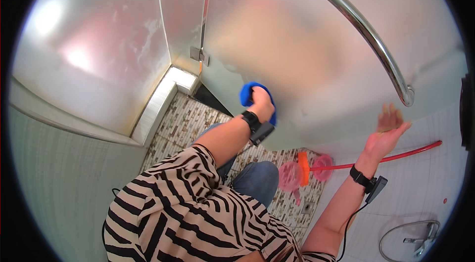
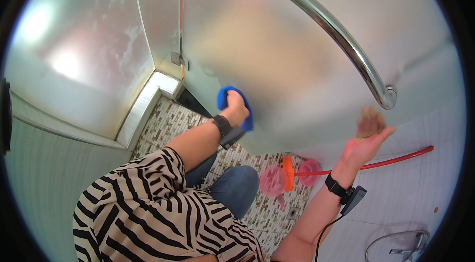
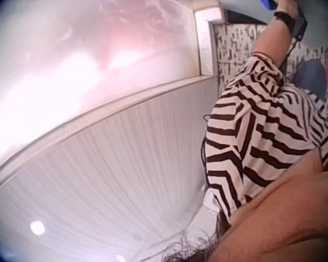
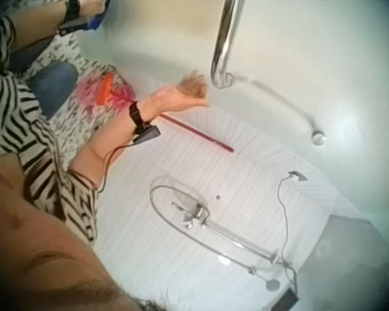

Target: Wiping the frosted glass door and handle of a shower enclosure with a blue cloth.

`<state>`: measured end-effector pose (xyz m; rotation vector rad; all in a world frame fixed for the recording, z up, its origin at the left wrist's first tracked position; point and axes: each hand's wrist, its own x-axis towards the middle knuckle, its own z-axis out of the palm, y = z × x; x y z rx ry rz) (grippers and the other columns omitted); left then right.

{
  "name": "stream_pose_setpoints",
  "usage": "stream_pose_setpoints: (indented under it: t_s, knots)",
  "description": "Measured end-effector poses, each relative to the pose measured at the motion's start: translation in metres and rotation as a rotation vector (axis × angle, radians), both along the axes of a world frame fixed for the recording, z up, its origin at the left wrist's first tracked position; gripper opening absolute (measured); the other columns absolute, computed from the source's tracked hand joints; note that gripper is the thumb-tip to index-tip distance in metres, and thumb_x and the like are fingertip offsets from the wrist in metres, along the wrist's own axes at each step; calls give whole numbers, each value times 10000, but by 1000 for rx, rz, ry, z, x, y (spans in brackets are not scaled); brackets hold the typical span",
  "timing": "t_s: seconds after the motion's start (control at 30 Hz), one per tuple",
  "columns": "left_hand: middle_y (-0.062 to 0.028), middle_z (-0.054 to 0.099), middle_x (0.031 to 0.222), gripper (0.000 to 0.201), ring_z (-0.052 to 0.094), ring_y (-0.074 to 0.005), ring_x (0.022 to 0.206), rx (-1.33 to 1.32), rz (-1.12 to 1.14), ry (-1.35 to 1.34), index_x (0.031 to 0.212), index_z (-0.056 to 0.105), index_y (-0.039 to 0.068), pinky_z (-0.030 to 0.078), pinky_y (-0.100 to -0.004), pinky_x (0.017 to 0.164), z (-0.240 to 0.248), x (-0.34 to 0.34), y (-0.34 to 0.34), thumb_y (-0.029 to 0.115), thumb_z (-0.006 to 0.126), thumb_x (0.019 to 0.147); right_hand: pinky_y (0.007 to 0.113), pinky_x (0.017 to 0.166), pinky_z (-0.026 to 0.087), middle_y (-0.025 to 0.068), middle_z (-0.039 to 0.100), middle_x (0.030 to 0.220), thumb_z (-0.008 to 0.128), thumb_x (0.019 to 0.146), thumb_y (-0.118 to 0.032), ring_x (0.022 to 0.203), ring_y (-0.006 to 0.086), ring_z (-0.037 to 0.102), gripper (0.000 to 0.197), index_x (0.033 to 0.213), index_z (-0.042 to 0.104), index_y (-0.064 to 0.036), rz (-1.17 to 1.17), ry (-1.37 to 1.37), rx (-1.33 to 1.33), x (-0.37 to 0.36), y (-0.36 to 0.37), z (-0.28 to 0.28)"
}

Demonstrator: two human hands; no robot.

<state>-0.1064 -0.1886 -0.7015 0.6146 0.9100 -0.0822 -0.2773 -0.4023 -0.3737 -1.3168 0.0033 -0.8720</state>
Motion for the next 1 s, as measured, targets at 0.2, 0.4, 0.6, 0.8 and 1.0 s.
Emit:
stream_pose_setpoints:
  t_s: [0.2,0.4,0.6,0.8,1.0]
  knots:
    - [-74,374,1494,605,420,-231,1294,339,420,-121,1425,341,40,314,-320,1060,-3,67,96,452,331,982,322,862,443,100,648,1151,302,1012,-549,1073,237,616,572,1165,541,-52,-42,5,-49,-3,-13,-5]
    - [-75,322,1524,629,345,-208,1359,424,271,-215,1457,286,79,277,-330,1104,-7,42,102,461,343,962,312,850,460,106,640,1176,335,1006,-544,1086,252,611,564,1171,554,-51,-14,-5,-35,0,-7,-3]
    - [-81,388,1481,562,376,-220,1340,151,-70,-15,1410,364,83,306,-329,1086,27,-69,-19,419,310,963,308,841,465,109,640,1171,336,1005,-546,1084,251,612,562,1159,554,-52,-10,-21,-44,-2,-8,-3]
    - [-87,455,1438,520,406,-232,1322,-122,-400,188,1363,442,88,335,-327,1067,74,-133,-107,378,277,964,318,810,462,102,652,1121,303,1006,-562,1029,240,629,575,1130,550,-58,-39,-22,-53,1,-3,-3]
    - [-169,627,1150,337,599,-297,1036,-553,-353,223,1003,592,16,455,-439,963,75,-137,-129,267,377,937,317,833,454,104,652,1137,292,1012,-551,1045,241,628,569,1145,540,-56,-65,13,-52,1,-5,-2]
